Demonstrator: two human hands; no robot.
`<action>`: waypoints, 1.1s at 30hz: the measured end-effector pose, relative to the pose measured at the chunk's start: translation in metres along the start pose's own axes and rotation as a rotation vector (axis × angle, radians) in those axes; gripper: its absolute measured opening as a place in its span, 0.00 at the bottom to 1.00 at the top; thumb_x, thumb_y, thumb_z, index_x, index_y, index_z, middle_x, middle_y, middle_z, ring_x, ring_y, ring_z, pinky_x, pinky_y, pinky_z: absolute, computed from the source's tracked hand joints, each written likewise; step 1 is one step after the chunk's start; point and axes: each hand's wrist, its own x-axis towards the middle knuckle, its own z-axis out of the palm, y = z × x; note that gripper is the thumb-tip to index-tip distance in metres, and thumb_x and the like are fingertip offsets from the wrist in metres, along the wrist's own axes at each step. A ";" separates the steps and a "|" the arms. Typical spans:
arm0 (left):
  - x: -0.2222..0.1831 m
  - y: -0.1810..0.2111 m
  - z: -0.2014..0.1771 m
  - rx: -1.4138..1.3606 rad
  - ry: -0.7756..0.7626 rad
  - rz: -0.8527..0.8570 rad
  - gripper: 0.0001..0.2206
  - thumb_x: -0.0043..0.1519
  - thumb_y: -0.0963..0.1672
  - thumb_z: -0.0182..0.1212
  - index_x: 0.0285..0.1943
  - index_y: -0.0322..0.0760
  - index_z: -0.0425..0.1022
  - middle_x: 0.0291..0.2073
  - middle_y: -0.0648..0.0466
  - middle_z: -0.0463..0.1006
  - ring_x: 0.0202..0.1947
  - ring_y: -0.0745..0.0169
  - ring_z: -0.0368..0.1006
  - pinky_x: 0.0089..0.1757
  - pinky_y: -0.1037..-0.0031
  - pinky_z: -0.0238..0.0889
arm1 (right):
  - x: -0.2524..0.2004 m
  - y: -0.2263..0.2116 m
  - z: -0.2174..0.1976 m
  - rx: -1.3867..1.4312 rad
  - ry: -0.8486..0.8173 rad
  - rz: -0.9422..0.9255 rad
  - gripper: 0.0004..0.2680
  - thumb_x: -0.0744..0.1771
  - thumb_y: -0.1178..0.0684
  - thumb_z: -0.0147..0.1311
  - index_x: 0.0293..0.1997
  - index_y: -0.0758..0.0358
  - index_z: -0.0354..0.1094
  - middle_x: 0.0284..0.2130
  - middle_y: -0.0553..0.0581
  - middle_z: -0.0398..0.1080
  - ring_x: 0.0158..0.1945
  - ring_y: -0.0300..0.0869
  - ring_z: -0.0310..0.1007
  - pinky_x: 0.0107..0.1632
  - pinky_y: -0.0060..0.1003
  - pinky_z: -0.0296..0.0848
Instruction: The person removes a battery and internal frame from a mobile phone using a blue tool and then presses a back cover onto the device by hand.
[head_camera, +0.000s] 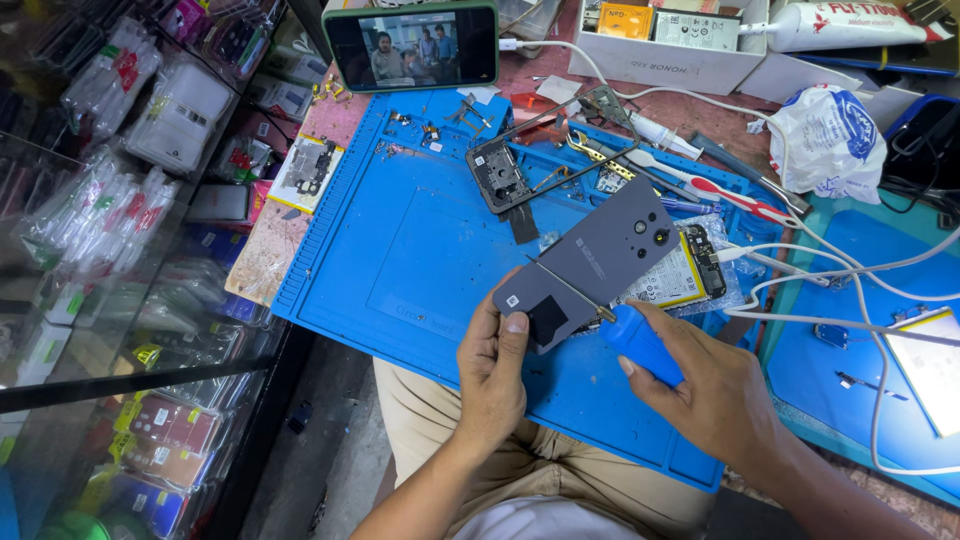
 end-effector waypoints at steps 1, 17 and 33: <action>0.000 -0.001 0.000 -0.012 -0.005 -0.002 0.22 0.73 0.44 0.50 0.74 0.25 0.61 0.62 0.46 0.74 0.60 0.63 0.70 0.59 0.73 0.64 | -0.001 0.000 -0.001 -0.013 -0.011 0.012 0.23 0.60 0.53 0.64 0.63 0.60 0.65 0.32 0.57 0.76 0.15 0.39 0.67 0.22 0.36 0.69; 0.006 0.000 -0.004 -0.180 0.013 -0.049 0.20 0.72 0.45 0.53 0.71 0.26 0.65 0.60 0.47 0.75 0.60 0.63 0.70 0.61 0.70 0.62 | -0.001 0.004 0.002 0.000 -0.007 0.074 0.24 0.60 0.52 0.65 0.63 0.58 0.66 0.35 0.59 0.78 0.14 0.39 0.66 0.22 0.36 0.69; 0.006 -0.003 -0.005 -0.179 0.042 -0.047 0.20 0.72 0.45 0.53 0.70 0.28 0.65 0.60 0.48 0.75 0.59 0.63 0.71 0.59 0.70 0.64 | -0.003 0.007 0.003 0.022 0.008 0.058 0.23 0.61 0.52 0.64 0.62 0.59 0.66 0.35 0.60 0.78 0.16 0.38 0.69 0.22 0.35 0.70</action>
